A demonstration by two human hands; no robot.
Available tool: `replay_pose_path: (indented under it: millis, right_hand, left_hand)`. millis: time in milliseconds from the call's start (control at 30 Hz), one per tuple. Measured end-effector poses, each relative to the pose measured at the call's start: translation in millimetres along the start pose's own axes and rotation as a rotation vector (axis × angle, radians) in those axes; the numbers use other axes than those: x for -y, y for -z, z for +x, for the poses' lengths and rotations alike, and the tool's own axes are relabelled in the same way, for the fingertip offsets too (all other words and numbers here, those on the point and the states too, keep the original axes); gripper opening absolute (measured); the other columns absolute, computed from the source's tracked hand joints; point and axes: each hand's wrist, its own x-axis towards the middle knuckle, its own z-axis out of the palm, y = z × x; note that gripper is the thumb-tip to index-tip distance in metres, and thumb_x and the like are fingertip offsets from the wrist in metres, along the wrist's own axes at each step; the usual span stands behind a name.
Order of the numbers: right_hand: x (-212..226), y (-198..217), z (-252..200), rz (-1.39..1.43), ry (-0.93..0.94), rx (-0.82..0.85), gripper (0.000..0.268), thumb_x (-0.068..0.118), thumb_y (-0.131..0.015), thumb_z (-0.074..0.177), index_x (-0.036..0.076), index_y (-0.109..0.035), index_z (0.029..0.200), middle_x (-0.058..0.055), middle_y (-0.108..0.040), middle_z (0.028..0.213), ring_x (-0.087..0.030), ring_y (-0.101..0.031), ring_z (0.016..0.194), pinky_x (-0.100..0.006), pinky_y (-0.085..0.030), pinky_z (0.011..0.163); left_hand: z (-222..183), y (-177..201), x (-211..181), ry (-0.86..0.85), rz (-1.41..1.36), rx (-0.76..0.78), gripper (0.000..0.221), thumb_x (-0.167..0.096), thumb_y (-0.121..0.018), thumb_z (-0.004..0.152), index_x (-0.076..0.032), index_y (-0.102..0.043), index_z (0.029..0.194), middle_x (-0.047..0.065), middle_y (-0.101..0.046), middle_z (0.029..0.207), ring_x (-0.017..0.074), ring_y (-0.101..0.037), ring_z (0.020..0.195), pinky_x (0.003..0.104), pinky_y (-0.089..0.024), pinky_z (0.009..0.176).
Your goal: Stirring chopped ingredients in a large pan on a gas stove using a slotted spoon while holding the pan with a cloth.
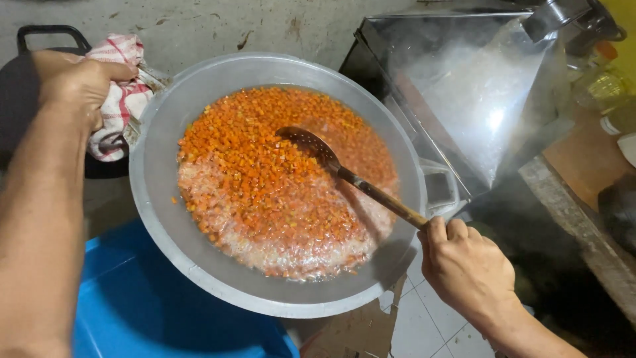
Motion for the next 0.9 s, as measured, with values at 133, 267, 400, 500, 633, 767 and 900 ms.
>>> replay_pose_path:
  millis: [133,267,400,500,633,767,900]
  right_hand:
    - [0,0,4,0.002,0.008,-0.007,0.017,0.02,-0.056,0.094,0.016,-0.05,0.078,-0.002,-0.053,0.061,-0.026,-0.061,0.053,-0.04,-0.042,0.044]
    - [-4,1,12,-0.037,0.019,-0.026,0.023,0.025,-0.055,0.1,0.016,-0.051,0.079,0.0,-0.052,0.061,-0.023,-0.061,0.052,-0.037,-0.039,0.042]
    - [-5,4,15,0.006,-0.046,0.094,0.022,0.029,-0.052,0.102,0.014,-0.053,0.085,-0.003,-0.054,0.065,-0.029,-0.063,0.057,-0.042,-0.045,0.043]
    - [-9,6,11,0.028,-0.092,0.144,0.024,0.036,-0.049,0.104,0.015,-0.052,0.095,-0.005,-0.054,0.068,-0.033,-0.064,0.059,-0.046,-0.048,0.046]
    - [-19,0,-9,-0.008,-0.082,-0.087,0.031,0.041,-0.058,0.106,0.015,-0.053,0.089,-0.006,-0.044,0.068,-0.03,-0.052,0.049,-0.043,-0.04,0.044]
    - [-24,-16,-36,0.045,-0.255,0.014,0.036,0.051,-0.055,0.105,0.016,-0.053,0.098,-0.007,-0.044,0.074,-0.032,-0.052,0.055,-0.047,-0.041,0.047]
    - [-20,-39,-69,0.163,-0.499,0.294,0.041,0.063,-0.052,0.097,0.023,-0.053,0.102,-0.006,-0.054,0.092,-0.036,-0.065,0.081,-0.052,-0.055,0.062]
  left_hand:
    - [15,-4,8,-0.069,-0.021,-0.085,0.055,-0.013,-0.1,0.068,-0.013,-0.049,0.088,0.0,-0.063,0.071,0.0137,-0.079,0.062,0.047,-0.064,0.043]
    - [11,-2,-1,-0.171,0.198,-0.231,0.068,-0.026,-0.106,0.05,-0.006,-0.063,0.098,0.005,-0.072,0.092,0.016,-0.075,0.074,0.039,-0.062,0.047]
    - [20,-7,1,-0.181,0.192,-0.216,0.075,-0.024,-0.105,0.053,-0.009,-0.05,0.102,0.003,-0.064,0.092,0.0159,-0.071,0.072,0.04,-0.06,0.047]
    - [9,-8,-9,-0.095,0.222,-0.192,0.078,-0.025,-0.103,0.056,-0.014,-0.046,0.108,0.0,-0.063,0.091,0.0156,-0.07,0.073,0.044,-0.06,0.055]
    - [27,-9,6,0.028,0.228,-0.052,0.046,-0.028,-0.096,0.074,-0.018,-0.052,0.082,-0.003,-0.061,0.067,0.0141,-0.068,0.056,0.041,-0.059,0.051]
    - [12,-4,-8,-0.057,0.299,-0.12,0.055,-0.032,-0.107,0.062,-0.02,-0.058,0.084,-0.009,-0.063,0.079,0.004,-0.064,0.067,0.039,-0.053,0.045]
    - [14,-2,0,-0.115,0.205,-0.074,0.058,-0.023,-0.105,0.062,-0.014,-0.056,0.092,-0.002,-0.063,0.082,0.0097,-0.071,0.069,0.04,-0.059,0.045]
